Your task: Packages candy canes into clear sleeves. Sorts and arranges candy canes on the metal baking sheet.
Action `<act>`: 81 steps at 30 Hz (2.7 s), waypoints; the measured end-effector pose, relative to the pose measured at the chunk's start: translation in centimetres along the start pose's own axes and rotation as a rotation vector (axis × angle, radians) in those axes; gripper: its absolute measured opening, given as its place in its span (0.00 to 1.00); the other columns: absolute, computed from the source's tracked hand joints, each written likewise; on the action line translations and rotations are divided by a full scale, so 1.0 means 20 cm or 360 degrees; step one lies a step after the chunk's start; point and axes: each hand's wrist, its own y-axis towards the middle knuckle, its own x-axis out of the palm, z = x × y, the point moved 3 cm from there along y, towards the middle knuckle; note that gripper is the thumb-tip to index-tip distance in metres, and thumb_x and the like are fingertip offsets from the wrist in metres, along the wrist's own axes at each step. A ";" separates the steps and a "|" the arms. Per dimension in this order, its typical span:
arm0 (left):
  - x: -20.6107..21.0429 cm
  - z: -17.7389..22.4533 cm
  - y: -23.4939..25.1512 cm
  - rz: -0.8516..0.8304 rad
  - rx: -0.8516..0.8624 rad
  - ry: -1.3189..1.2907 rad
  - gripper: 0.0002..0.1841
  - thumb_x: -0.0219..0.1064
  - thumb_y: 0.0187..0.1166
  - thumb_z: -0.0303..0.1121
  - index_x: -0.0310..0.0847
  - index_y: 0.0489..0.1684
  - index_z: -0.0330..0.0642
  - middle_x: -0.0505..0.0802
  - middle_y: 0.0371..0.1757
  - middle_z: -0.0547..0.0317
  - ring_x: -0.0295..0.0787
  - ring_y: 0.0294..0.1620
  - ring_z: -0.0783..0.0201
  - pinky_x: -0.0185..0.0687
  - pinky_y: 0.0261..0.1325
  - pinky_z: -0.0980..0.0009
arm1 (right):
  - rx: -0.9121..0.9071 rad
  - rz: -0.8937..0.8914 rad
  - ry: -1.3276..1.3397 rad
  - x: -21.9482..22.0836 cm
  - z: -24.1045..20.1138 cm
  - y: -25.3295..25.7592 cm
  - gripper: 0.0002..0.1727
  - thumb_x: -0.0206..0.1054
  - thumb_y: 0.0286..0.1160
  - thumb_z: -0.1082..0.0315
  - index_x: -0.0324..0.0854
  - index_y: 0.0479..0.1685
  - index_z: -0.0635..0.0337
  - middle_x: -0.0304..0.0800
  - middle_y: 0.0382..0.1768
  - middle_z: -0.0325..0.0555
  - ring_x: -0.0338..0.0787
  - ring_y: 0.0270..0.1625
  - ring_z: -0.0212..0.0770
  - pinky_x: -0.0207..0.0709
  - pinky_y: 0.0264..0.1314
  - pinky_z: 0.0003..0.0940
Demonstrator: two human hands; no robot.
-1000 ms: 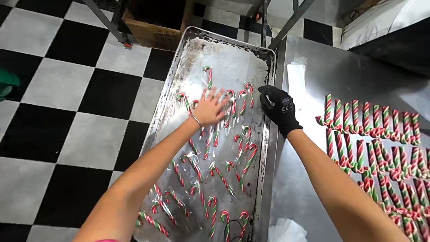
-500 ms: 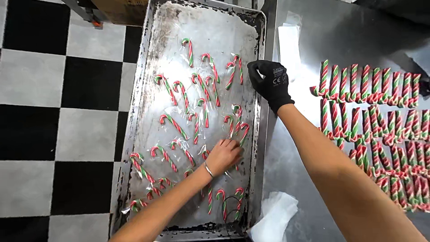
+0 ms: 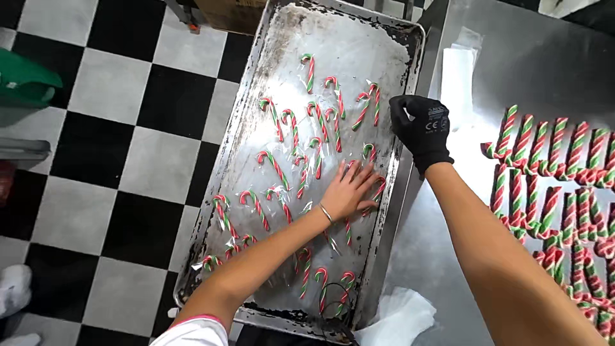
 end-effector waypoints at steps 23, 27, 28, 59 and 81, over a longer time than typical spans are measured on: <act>-0.26 -0.49 0.18 -0.0124 -0.0834 0.0301 0.55 0.45 0.82 0.72 0.42 0.94 0.29 0.55 0.94 0.36 0.37 0.97 0.40 0.18 0.89 0.29 | -0.0082 0.0216 -0.0057 -0.04 -0.04 -0.06 0.19 0.57 0.85 0.58 0.92 0.46 0.61 0.96 0.47 0.59 0.94 0.54 0.61 0.80 0.58 0.63; -0.45 -0.27 0.14 0.0054 -0.0698 -0.0022 0.46 0.52 0.87 0.62 0.49 0.93 0.31 0.60 0.93 0.35 0.40 0.96 0.33 0.28 0.91 0.31 | 0.0108 0.0414 0.0317 -0.30 -0.17 -0.30 0.18 0.59 0.86 0.63 0.88 0.62 0.61 0.93 0.61 0.53 0.92 0.64 0.49 0.80 0.70 0.48; -0.51 -0.13 0.10 0.0084 -0.0600 -0.0179 0.41 0.54 0.88 0.57 0.56 0.91 0.33 0.66 0.90 0.36 0.50 0.94 0.35 0.42 0.92 0.36 | 0.0207 0.0411 0.0437 -0.42 -0.21 -0.43 0.20 0.57 0.88 0.62 0.85 0.68 0.60 0.90 0.67 0.50 0.88 0.69 0.44 0.78 0.75 0.43; -0.05 1.09 -0.93 0.0300 -0.1167 -0.0993 0.19 0.64 0.86 0.32 0.82 0.73 0.36 0.95 0.52 0.45 0.94 0.52 0.56 0.84 0.65 0.58 | 0.0704 -0.0136 0.0318 -0.83 0.26 -1.70 0.30 0.54 0.89 0.54 0.68 0.86 0.60 0.78 0.77 0.61 0.78 0.79 0.61 0.66 0.81 0.62; -0.40 1.45 -0.92 0.0923 -0.0004 -0.0958 0.12 0.78 0.74 0.36 0.96 0.48 0.38 0.99 0.48 0.56 0.97 0.53 0.66 0.90 0.66 0.68 | 0.0121 0.0724 0.1602 -1.35 -0.39 -2.17 0.44 0.72 0.69 0.71 0.54 0.88 0.64 0.96 0.50 0.42 0.97 0.48 0.40 0.94 0.49 0.36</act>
